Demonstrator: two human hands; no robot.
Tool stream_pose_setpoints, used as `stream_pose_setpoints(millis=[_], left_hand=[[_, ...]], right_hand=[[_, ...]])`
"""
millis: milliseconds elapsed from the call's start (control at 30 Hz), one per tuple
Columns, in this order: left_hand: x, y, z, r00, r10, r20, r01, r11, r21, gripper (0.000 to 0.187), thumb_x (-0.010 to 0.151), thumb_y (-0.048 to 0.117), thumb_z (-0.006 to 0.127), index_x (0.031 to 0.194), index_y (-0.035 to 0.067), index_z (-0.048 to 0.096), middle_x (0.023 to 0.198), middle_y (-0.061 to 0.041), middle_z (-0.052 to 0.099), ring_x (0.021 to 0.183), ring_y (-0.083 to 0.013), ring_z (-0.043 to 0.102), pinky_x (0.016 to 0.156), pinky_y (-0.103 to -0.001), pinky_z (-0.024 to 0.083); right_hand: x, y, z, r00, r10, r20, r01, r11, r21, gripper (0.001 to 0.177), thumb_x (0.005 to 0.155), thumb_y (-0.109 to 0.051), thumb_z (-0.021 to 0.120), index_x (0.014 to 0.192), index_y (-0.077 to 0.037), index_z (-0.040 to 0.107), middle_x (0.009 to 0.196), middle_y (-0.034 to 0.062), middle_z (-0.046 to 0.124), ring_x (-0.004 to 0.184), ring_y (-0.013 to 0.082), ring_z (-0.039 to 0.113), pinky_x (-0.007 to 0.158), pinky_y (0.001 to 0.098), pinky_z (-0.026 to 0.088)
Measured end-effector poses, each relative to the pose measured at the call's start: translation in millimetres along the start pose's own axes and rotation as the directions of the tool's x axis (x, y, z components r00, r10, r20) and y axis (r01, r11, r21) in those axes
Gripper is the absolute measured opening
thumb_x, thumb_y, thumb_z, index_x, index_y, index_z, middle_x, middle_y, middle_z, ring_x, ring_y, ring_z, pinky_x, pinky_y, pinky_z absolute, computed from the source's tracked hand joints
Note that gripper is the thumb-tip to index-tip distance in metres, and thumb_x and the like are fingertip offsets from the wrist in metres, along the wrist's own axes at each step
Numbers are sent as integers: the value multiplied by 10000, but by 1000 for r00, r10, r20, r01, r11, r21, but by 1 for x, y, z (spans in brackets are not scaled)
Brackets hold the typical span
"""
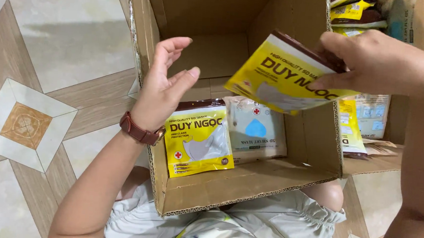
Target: Sorting and packing face mask packets from a larger box into a smaller one.
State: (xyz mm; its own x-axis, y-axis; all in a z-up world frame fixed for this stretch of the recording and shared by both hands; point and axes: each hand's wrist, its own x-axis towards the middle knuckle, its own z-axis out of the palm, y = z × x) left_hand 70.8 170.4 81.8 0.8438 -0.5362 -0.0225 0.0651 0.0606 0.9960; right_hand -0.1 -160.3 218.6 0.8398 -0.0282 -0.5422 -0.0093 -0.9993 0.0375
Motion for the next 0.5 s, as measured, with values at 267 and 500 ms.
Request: stream_pose_setpoints(millis=[267,500], left_hand=[[-8,-6,12,940,208,272,-276,930,243,646,1041,298,726,1538,83,373,1561,-129,491,1476,-244,471,1249,-408,372],[-12,10,13,969,-66,237,-6,957,291,409,961,320,708,1247,46,606,1095,-63,784,996,-142,759,855,-332,590]], right_hand=[[12,-37,10,986,-167,-18,150,826,544,475,746,-304,869,1007,-38,574,818,111,759,747,172,709,636,357,560],[29,-41,35,979,-146,-139,202,747,634,531,747,-212,861,1123,-40,527,957,106,757,863,157,695,742,333,558]])
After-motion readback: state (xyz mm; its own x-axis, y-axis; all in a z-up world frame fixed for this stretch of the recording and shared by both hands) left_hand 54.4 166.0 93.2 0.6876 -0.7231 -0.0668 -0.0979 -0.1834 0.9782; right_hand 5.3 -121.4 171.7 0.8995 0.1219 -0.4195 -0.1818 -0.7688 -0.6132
